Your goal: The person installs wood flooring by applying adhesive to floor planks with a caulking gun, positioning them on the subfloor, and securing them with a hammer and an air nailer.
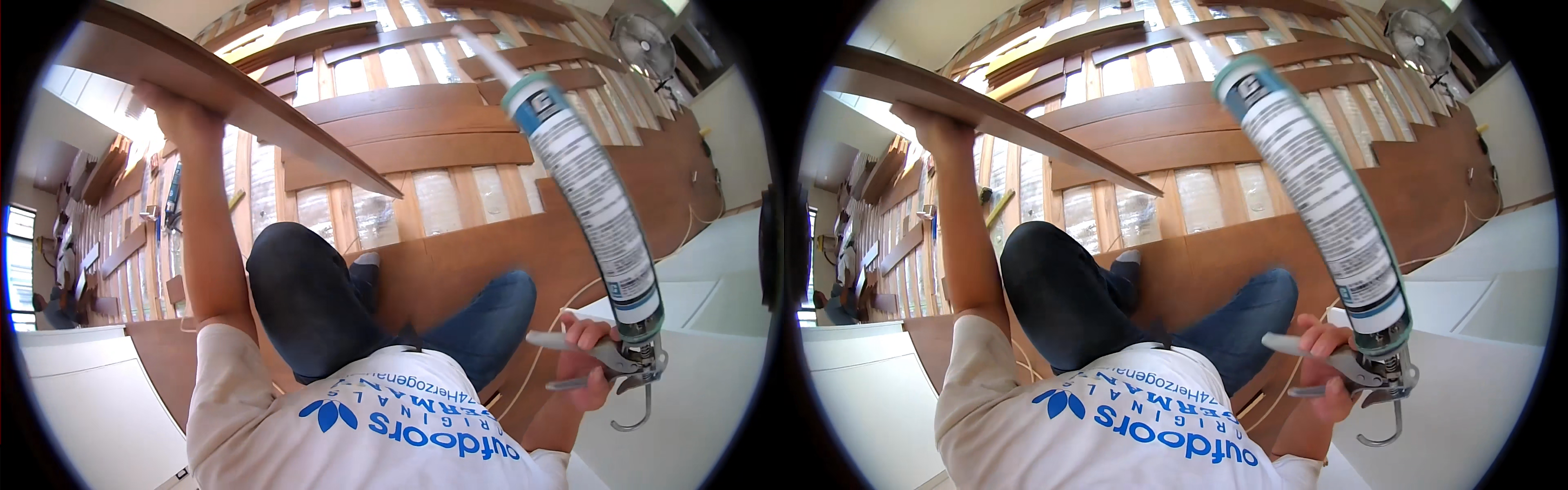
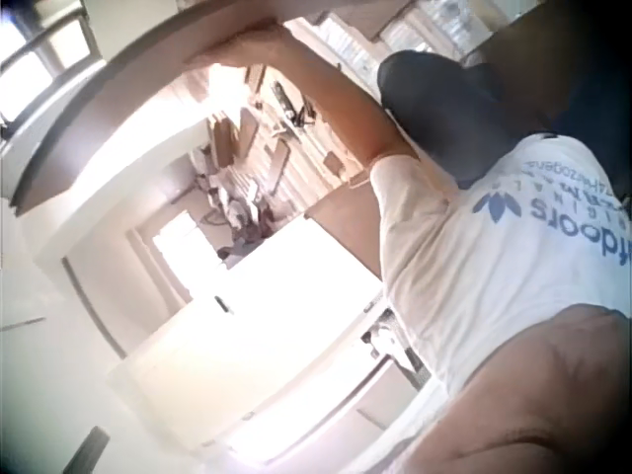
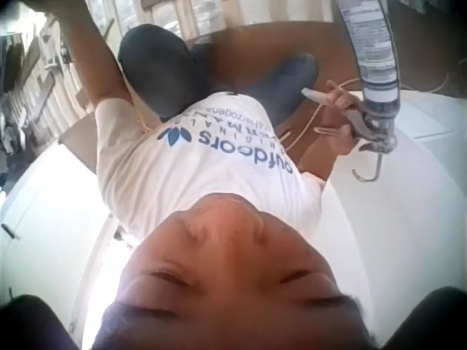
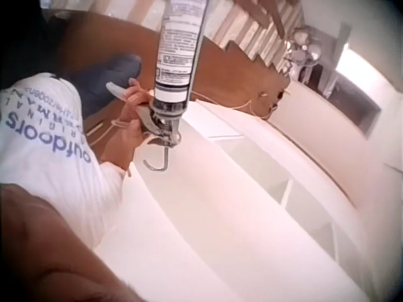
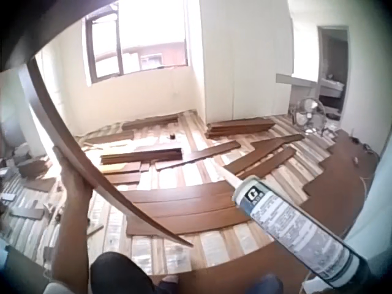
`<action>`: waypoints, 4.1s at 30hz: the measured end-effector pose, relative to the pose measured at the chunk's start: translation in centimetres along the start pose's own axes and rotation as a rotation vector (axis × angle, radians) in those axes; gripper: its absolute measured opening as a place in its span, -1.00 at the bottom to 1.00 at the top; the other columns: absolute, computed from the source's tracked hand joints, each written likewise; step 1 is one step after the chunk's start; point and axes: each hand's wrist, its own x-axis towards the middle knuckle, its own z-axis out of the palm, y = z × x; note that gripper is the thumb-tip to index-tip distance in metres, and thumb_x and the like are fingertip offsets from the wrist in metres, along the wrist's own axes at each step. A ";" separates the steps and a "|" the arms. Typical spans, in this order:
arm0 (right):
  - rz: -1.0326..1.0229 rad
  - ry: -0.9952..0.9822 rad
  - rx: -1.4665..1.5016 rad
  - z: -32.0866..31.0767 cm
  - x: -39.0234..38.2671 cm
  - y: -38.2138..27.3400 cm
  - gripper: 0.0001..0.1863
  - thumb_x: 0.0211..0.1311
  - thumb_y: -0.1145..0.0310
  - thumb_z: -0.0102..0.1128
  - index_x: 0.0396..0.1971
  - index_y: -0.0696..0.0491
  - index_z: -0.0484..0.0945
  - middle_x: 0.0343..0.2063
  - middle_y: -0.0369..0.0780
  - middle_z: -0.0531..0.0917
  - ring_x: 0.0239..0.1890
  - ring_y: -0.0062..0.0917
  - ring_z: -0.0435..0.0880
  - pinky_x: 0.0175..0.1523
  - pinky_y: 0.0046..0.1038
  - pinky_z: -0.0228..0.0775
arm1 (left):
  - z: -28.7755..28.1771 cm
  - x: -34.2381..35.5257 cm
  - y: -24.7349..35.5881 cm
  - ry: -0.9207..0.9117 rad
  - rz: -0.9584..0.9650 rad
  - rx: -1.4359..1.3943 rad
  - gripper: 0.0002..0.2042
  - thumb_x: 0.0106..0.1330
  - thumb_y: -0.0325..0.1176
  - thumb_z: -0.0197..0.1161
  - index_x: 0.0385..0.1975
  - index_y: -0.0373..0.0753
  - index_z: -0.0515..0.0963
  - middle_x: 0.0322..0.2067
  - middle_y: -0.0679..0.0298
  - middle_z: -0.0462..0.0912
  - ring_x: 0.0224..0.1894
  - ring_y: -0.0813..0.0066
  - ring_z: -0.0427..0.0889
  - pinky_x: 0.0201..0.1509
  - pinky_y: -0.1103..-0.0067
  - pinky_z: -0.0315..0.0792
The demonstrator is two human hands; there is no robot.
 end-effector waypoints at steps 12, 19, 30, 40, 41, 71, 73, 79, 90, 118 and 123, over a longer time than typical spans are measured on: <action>0.000 -0.288 0.473 8.5 3.6 2.4 -0.34 0.40 0.11 0.38 0.40 -0.04 0.36 -0.01 -0.20 0.54 0.07 -0.20 0.56 0.38 0.22 0.28 | -2.6 -1.7 -6.1 0.025 -0.131 -0.036 -0.23 0.57 0.36 -0.14 0.29 -0.34 0.42 0.07 0.13 0.67 0.07 0.32 0.68 0.16 0.39 0.61; -0.089 -0.370 0.491 14.2 9.3 4.8 -0.39 0.46 0.10 0.32 0.37 -0.05 0.30 -0.11 -0.21 0.52 0.00 -0.25 0.59 0.27 0.15 0.40 | -2.8 -2.9 -4.0 -0.125 0.032 0.171 -0.21 0.64 0.30 -0.28 0.11 -0.44 0.57 -0.06 0.09 0.75 -0.03 0.37 0.72 0.09 0.47 0.60; -0.083 -0.387 0.486 16.6 12.2 5.6 -0.45 0.48 0.17 0.31 0.28 -0.06 0.23 -0.15 -0.22 0.52 -0.05 -0.28 0.60 0.16 0.14 0.43 | -2.1 -3.0 -3.9 -0.158 0.012 0.210 -0.15 0.60 0.37 -0.32 0.07 -0.45 0.58 -0.10 0.11 0.77 -0.06 0.40 0.74 0.08 0.51 0.60; -0.125 -0.433 0.504 16.4 12.9 6.7 -0.46 0.49 0.16 0.29 0.28 -0.05 0.25 -0.14 -0.20 0.54 -0.07 -0.24 0.61 0.16 0.14 0.47 | -1.4 -3.5 -3.6 -0.164 0.038 0.231 -0.14 0.58 0.40 -0.28 0.05 -0.45 0.59 -0.11 0.11 0.77 -0.08 0.42 0.73 0.04 0.53 0.60; -0.145 -0.444 0.483 16.4 13.0 6.8 -0.47 0.50 0.16 0.27 0.29 -0.04 0.26 -0.14 -0.19 0.54 -0.08 -0.23 0.61 0.15 0.14 0.48 | -1.6 -3.4 -3.8 -0.152 0.038 0.230 -0.14 0.57 0.40 -0.27 0.05 -0.45 0.59 -0.12 0.11 0.77 -0.09 0.43 0.73 0.03 0.53 0.60; 0.443 -0.259 0.568 9.4 6.9 14.5 -0.48 0.33 -0.05 0.41 0.11 -0.03 0.58 -0.26 -0.19 0.65 -0.16 -0.31 0.67 0.07 -0.04 0.45 | -9.0 0.9 -5.8 0.174 -0.136 0.004 -0.17 0.52 0.46 -0.19 0.34 -0.26 0.38 0.14 0.16 0.62 0.13 0.27 0.63 0.25 0.41 0.55; 0.453 -0.268 0.565 8.4 6.4 14.9 -0.52 0.37 0.02 0.40 0.15 -0.06 0.57 -0.26 -0.19 0.66 -0.17 -0.32 0.66 0.06 -0.04 0.44 | -9.4 0.9 -5.6 0.221 -0.142 0.007 -0.18 0.52 0.45 -0.18 0.35 -0.24 0.38 0.15 0.17 0.61 0.14 0.28 0.62 0.27 0.41 0.53; 0.484 -0.250 0.550 6.2 5.6 15.6 -0.54 0.41 0.05 0.37 0.17 -0.03 0.59 -0.23 -0.16 0.69 -0.17 -0.28 0.70 0.04 -0.06 0.52 | -13.0 2.0 -7.2 0.252 -0.133 -0.077 -0.20 0.48 0.48 -0.13 0.43 -0.07 0.31 0.25 0.31 0.51 0.25 0.37 0.48 0.42 0.42 0.36; 0.541 -0.101 0.427 3.0 5.4 16.7 -0.60 0.42 0.16 0.36 0.08 0.10 0.56 -0.30 -0.09 0.71 -0.22 -0.28 0.76 -0.01 -0.12 0.63 | -16.4 3.0 -7.6 0.258 -0.065 -0.033 -0.17 0.42 0.54 -0.17 0.43 0.00 0.33 0.31 0.32 0.51 0.30 0.31 0.50 0.45 0.35 0.41; 0.708 0.114 0.212 -7.3 2.2 20.5 -0.61 0.51 0.21 0.23 0.14 0.14 0.46 -0.30 -0.12 0.63 -0.28 -0.33 0.70 -0.07 -0.23 0.61 | -23.1 2.1 -7.7 0.187 -0.173 0.053 0.06 0.20 0.76 -0.52 0.53 0.17 0.26 0.56 0.37 0.21 0.58 0.14 0.15 0.66 0.03 -0.03; 0.711 0.162 0.200 -8.7 1.5 21.2 -0.61 0.52 0.22 0.20 0.16 0.15 0.46 -0.30 -0.13 0.63 -0.28 -0.33 0.69 -0.07 -0.24 0.60 | -22.5 1.5 -7.7 0.208 -0.174 0.083 0.15 0.13 0.77 -0.67 0.51 0.09 0.29 0.50 0.23 0.31 0.55 0.06 0.23 0.65 0.03 0.05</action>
